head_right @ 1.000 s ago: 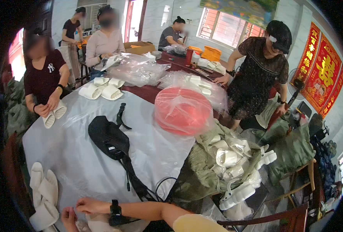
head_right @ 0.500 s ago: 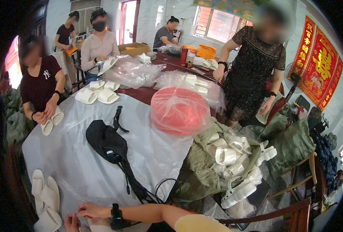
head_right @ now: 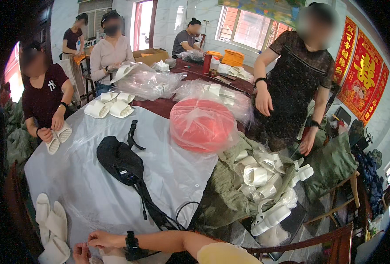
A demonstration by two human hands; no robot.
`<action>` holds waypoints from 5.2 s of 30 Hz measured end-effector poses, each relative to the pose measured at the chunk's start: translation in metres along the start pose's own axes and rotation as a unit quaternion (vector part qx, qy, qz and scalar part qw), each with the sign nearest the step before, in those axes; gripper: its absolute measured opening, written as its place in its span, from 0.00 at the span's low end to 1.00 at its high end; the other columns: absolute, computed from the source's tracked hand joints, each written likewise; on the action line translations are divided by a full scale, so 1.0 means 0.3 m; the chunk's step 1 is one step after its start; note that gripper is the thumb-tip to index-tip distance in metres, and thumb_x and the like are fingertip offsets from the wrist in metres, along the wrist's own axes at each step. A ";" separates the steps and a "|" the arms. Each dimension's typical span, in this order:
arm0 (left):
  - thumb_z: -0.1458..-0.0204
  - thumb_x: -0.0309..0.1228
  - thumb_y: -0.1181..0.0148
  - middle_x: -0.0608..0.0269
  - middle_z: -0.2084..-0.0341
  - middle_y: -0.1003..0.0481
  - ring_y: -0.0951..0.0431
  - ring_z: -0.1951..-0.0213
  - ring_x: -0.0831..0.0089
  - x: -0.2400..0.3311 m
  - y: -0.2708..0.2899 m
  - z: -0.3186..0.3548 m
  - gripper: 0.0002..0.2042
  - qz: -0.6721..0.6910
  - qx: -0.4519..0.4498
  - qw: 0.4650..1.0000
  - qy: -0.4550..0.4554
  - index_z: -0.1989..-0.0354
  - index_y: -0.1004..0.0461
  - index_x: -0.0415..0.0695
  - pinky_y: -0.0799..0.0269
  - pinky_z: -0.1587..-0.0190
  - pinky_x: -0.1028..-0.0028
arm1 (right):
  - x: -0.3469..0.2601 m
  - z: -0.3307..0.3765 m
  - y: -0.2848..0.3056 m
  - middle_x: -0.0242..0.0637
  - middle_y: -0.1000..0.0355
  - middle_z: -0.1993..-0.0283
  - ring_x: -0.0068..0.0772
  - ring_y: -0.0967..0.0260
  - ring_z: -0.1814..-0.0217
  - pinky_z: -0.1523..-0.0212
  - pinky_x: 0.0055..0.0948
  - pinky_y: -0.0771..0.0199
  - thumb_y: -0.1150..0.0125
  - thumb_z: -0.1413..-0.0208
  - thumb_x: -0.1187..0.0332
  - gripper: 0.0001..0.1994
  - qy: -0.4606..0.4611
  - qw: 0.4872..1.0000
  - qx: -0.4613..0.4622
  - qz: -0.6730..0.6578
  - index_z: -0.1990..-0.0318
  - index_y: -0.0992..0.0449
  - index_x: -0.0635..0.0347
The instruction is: The recorder is assembling and inspecting white slippers at a manufacturing station.
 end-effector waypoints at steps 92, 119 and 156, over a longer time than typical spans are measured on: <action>0.50 0.32 0.44 0.68 0.81 0.33 0.38 0.76 0.80 -0.056 0.194 0.365 0.10 -0.036 0.200 0.978 -0.048 0.74 0.31 0.37 0.42 0.72 0.79 | -0.688 0.311 -0.132 0.30 0.30 0.77 0.20 0.31 0.76 0.74 0.19 0.32 0.51 0.43 0.65 0.09 0.174 0.972 0.057 0.147 0.62 0.31 0.62; 0.58 0.26 0.39 0.62 0.79 0.29 0.29 0.79 0.68 -0.217 0.049 0.397 0.03 -0.210 0.253 0.931 -0.161 0.75 0.26 0.42 0.33 0.76 0.74 | -0.678 0.532 -0.574 0.36 0.32 0.78 0.35 0.33 0.75 0.52 0.50 0.44 0.46 0.49 0.54 0.18 0.043 0.862 -0.489 -0.127 0.74 0.27 0.62; 0.55 0.30 0.44 0.61 0.75 0.30 0.29 0.71 0.62 -0.235 0.045 0.407 0.05 -0.199 0.248 0.927 -0.201 0.72 0.28 0.43 0.33 0.68 0.68 | -0.567 0.606 -0.751 0.32 0.35 0.86 0.27 0.39 0.85 0.64 0.37 0.39 0.46 0.52 0.60 0.17 0.089 0.788 -0.573 -0.206 0.87 0.31 0.57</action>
Point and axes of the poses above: each hand's wrist, its own z-axis away from the middle knuckle, its own y-axis out of the back of the hand, x = y × z, the point moved 6 cm from there along -z, towards the middle knuckle
